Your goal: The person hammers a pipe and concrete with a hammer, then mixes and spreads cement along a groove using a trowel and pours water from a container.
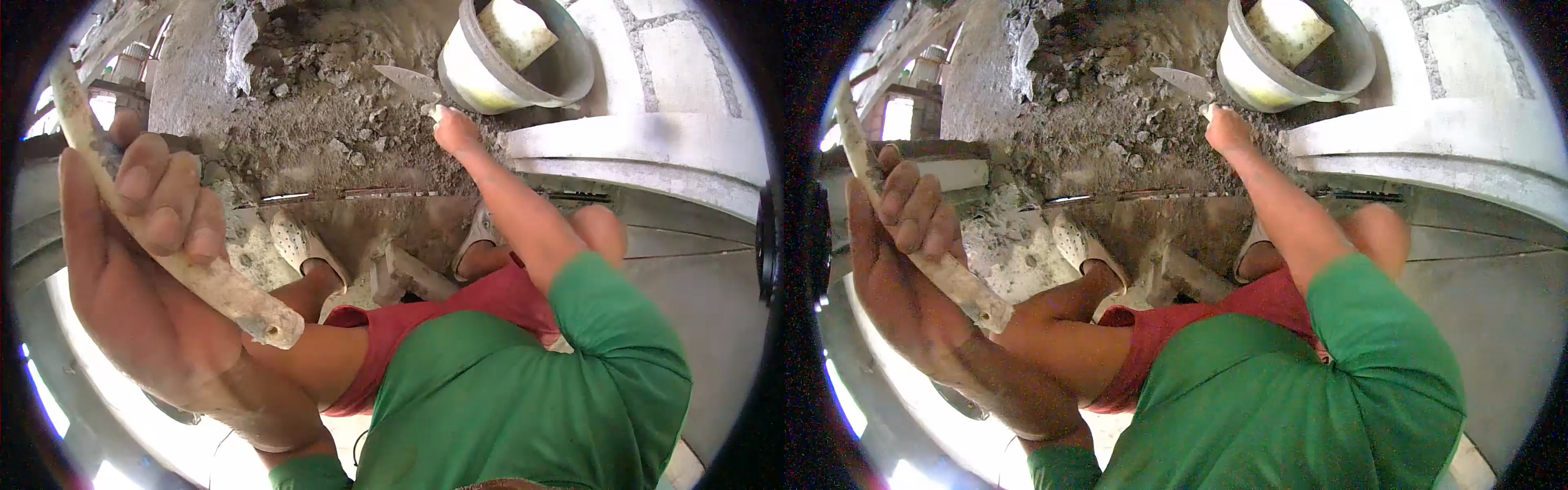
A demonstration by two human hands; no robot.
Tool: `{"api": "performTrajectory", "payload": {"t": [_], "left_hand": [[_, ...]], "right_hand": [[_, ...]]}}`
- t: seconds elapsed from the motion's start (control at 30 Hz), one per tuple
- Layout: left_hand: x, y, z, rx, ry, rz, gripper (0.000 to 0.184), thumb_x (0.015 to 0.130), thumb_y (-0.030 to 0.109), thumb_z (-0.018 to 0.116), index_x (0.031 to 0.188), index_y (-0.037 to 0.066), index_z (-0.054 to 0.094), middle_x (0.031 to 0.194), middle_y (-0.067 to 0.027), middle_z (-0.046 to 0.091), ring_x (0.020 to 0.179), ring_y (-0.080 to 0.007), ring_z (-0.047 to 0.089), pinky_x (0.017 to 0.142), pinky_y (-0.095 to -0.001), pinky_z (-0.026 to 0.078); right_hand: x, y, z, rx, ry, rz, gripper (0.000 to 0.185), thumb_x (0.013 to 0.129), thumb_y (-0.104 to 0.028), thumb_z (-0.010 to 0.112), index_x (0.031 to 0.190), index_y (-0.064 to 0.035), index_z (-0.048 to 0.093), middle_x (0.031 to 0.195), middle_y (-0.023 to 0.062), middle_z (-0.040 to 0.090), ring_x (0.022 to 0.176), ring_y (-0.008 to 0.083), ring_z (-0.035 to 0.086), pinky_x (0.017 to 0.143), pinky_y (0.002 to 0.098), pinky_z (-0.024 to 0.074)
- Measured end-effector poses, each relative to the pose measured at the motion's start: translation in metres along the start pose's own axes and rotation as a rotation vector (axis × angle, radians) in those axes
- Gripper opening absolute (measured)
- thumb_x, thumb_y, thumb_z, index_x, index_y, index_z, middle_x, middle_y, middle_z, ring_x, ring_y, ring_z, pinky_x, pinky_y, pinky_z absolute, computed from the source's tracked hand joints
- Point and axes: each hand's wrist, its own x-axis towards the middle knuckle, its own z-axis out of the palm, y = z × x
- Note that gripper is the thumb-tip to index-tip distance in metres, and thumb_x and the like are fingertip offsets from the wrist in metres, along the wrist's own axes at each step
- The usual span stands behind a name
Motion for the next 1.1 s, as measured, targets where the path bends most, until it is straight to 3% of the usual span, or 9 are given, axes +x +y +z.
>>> {"api": "performTrajectory", "payload": {"t": [0.1, 0.3, 0.43, 0.53, 0.63, 0.83, 0.97, 1.03, 1.1], "left_hand": [[0.003, -0.01, -0.003, -0.001, 0.01, -0.021, 0.039, 0.106, 0.025, 0.036, 0.125, -0.009, 0.042, 0.086, -0.0063, 0.043, 0.07, -0.0156, 0.04, 0.059, -0.0317, 0.036], [0.009, 0.01, -0.016, -0.001, 0.087, 0.0, 0.037, 0.105, 0.025, 0.038, 0.122, -0.008, 0.043, 0.083, -0.0034, 0.038, 0.068, -0.0128, 0.035, 0.06, -0.0289, 0.034], [0.017, 0.002, -0.002, 0.111, 0.115, 0.013, 0.032, 0.105, 0.025, 0.039, 0.117, -0.004, 0.044, 0.082, -0.0025, 0.037, 0.069, -0.0119, 0.035, 0.061, -0.0281, 0.032], [0.029, -0.014, 0.005, 0.049, 0.051, -0.066, 0.034, 0.106, 0.027, 0.034, 0.116, -0.004, 0.043, 0.085, -0.0048, 0.041, 0.07, -0.0156, 0.039, 0.062, -0.0325, 0.037], [0.032, -0.017, 0.004, -0.01, 0.048, -0.105, 0.033, 0.106, 0.027, 0.034, 0.115, -0.003, 0.044, 0.084, -0.0047, 0.041, 0.069, -0.0154, 0.039, 0.061, -0.0319, 0.036], [0.024, -0.009, 0.002, 0.12, 0.078, -0.034, 0.03, 0.106, 0.026, 0.036, 0.117, -0.002, 0.043, 0.085, -0.0034, 0.041, 0.069, -0.0134, 0.038, 0.06, -0.0289, 0.036], [0.02, -0.011, 0.001, 0.07, 0.016, -0.065, 0.03, 0.106, 0.025, 0.036, 0.117, -0.002, 0.043, 0.085, -0.0031, 0.04, 0.07, -0.0136, 0.038, 0.06, -0.029, 0.037], [0.018, -0.012, 0.001, 0.029, -0.011, -0.083, 0.03, 0.106, 0.025, 0.037, 0.116, -0.002, 0.043, 0.085, -0.0031, 0.04, 0.07, -0.0137, 0.038, 0.06, -0.029, 0.037], [0.019, -0.011, -0.003, 0.11, -0.035, -0.078, 0.027, 0.106, 0.023, 0.038, 0.112, -0.002, 0.043, 0.085, -0.003, 0.04, 0.07, -0.0139, 0.039, 0.06, -0.0293, 0.037]], "right_hand": [[0.007, 0.012, 0.033, -0.083, -0.023, 0.011, 0.021, 0.084, -0.011, 0.052, 0.103, -0.0073, 0.062, 0.097, 0.0185, 0.066, 0.092, 0.0399, 0.064, 0.082, 0.0517, 0.0505], [-0.043, 0.018, 0.021, -0.026, -0.229, -0.098, 0.029, 0.086, -0.016, 0.055, 0.115, -0.009, 0.058, 0.111, 0.0174, 0.061, 0.101, 0.037, 0.062, 0.083, 0.049, 0.0517], [-0.012, 0.014, 0.022, 0.064, -0.022, -0.182, 0.03, 0.086, -0.016, 0.056, 0.115, -0.0096, 0.06, 0.101, 0.0159, 0.064, 0.093, 0.0368, 0.065, 0.078, 0.0507, 0.0522], [0.012, -0.008, 0.022, -0.087, -0.141, -0.095, 0.027, 0.088, -0.014, 0.053, 0.111, -0.0076, 0.063, 0.104, 0.0179, 0.066, 0.093, 0.0342, 0.066, 0.078, 0.0497, 0.0533], [-0.009, -0.008, 0.029, -0.131, -0.145, -0.219, 0.024, 0.088, -0.008, 0.049, 0.108, -0.0054, 0.063, 0.103, 0.0163, 0.064, 0.095, 0.0335, 0.065, 0.08, 0.0464, 0.0532], [-0.084, 0.049, 0.036, 0.152, 0.013, -0.082, 0.031, 0.086, -0.017, 0.056, 0.115, -0.007, 0.059, 0.101, 0.0179, 0.062, 0.094, 0.0371, 0.063, 0.078, 0.0475, 0.0518], [-0.082, 0.092, 0.03, 0.078, 0.086, 0.264, 0.034, 0.083, -0.015, 0.06, 0.116, -0.0059, 0.059, 0.104, 0.0194, 0.064, 0.094, 0.037, 0.063, 0.078, 0.0492, 0.0511], [-0.08, 0.094, 0.036, 0.001, 0.132, 0.289, 0.03, 0.083, -0.014, 0.058, 0.112, -0.0047, 0.061, 0.098, 0.0191, 0.065, 0.091, 0.0389, 0.063, 0.076, 0.0507, 0.0512], [-0.086, 0.084, 0.041, -0.106, 0.004, 0.155, 0.026, 0.083, -0.015, 0.057, 0.106, -0.004, 0.063, 0.097, 0.0186, 0.066, 0.09, 0.0391, 0.064, 0.075, 0.0511, 0.0515]]}}
